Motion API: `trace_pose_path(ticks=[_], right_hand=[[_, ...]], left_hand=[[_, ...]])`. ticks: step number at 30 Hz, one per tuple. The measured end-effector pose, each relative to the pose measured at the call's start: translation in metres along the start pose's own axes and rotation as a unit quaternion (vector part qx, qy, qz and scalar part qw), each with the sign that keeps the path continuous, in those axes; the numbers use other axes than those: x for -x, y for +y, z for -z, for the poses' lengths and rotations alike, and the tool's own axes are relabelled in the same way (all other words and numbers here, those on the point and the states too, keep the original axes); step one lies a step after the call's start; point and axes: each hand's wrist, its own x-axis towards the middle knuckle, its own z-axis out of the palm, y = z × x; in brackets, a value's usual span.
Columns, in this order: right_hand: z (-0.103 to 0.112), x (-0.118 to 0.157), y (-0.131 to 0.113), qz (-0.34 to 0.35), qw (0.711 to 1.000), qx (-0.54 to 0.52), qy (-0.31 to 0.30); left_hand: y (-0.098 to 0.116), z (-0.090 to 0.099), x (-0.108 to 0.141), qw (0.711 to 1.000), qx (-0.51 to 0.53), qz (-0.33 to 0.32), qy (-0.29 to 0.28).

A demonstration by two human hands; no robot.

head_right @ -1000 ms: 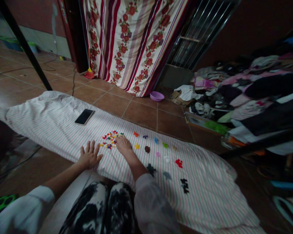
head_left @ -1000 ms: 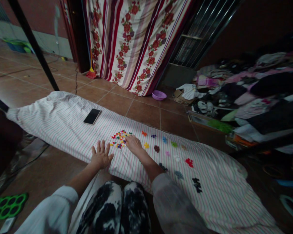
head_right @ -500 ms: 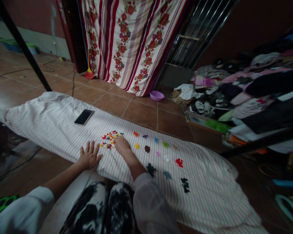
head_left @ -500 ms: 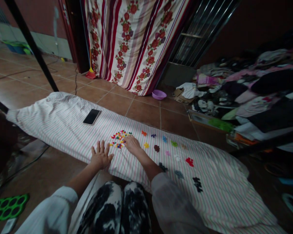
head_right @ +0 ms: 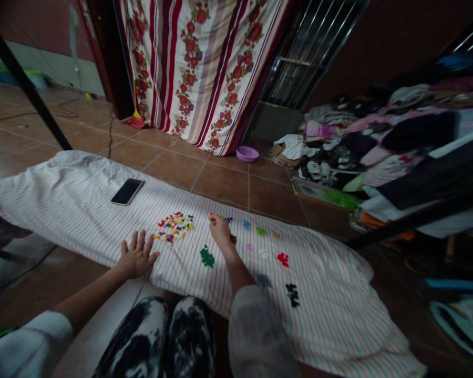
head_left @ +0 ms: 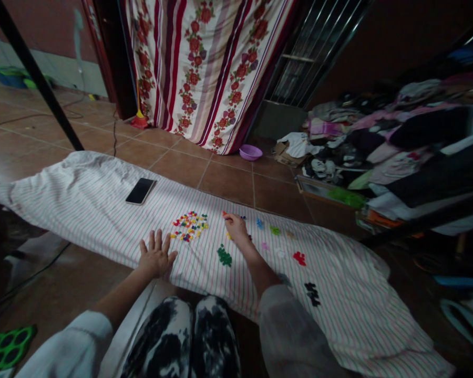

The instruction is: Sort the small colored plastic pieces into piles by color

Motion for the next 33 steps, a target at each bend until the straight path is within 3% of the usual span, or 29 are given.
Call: trace_pose_path(ticks=[7, 13, 24, 33], right_hand=[[0.037, -0.024, 0.042, -0.068, 0.993, 0.087, 0.029], [0.042, -0.044, 0.058, -0.052, 0.988, 0.143, -0.014], [0.035, -0.038, 0.064, -0.039, 0.984, 0.158, -0.076], [0.04, -0.035, 0.061, -0.058, 0.988, 0.134, -0.058]], left_hand=[[0.001, 0.0, 0.001, 1.0, -0.012, 0.002, 0.008], [0.002, 0.001, 0.001, 1.0, -0.012, 0.002, 0.002], [0.002, 0.001, 0.0, 1.0, -0.009, 0.007, 0.005], [0.001, -0.002, -0.002, 1.0, -0.008, 0.005, 0.003]])
